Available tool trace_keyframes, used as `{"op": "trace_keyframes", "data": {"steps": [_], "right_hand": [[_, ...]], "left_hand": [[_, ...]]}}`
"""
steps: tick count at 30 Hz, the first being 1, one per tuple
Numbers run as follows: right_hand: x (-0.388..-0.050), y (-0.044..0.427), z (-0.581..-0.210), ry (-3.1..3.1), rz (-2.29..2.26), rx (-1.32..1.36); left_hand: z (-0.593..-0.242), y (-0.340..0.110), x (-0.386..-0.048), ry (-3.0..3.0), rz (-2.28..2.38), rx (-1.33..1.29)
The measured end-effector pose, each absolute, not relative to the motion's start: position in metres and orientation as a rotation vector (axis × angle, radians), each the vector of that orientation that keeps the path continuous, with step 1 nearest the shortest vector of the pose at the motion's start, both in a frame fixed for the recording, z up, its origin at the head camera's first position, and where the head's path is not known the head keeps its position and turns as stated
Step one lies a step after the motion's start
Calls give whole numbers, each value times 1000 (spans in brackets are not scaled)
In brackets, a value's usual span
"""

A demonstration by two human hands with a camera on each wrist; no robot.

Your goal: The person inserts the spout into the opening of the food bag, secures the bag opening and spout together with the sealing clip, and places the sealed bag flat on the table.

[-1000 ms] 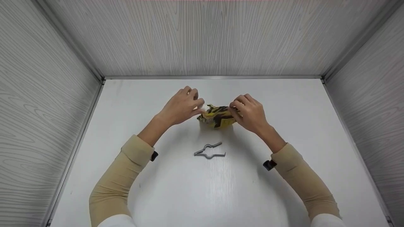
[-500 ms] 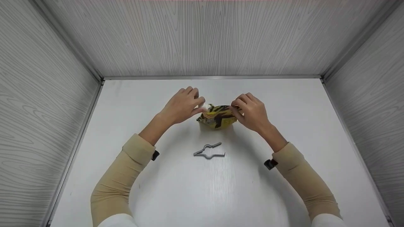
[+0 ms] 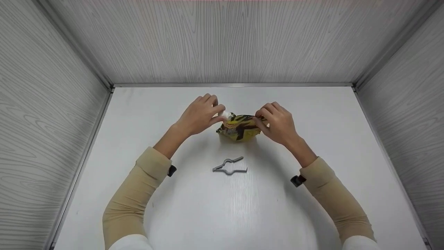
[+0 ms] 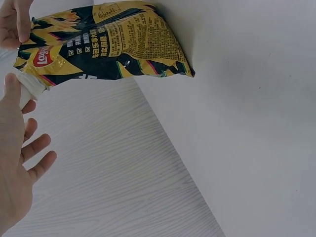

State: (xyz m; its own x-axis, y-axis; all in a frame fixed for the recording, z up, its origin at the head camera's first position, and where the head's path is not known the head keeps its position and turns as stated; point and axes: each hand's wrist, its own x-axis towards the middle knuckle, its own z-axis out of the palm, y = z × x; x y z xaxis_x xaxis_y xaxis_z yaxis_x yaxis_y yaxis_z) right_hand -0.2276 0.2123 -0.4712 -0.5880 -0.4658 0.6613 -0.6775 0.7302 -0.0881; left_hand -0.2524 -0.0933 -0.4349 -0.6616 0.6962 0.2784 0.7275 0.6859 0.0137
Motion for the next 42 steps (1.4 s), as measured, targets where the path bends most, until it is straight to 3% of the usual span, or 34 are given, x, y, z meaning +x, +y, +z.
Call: {"op": "trace_keyframes", "data": {"steps": [24, 42], "right_hand": [[-229, 199, -471, -2319, 460, 925], [-226, 188, -468, -2231, 723, 1061]], "left_hand": [[-439, -88, -251, -2600, -115, -1142], [-432, -94, -244, -2544, -60, -1162]]}}
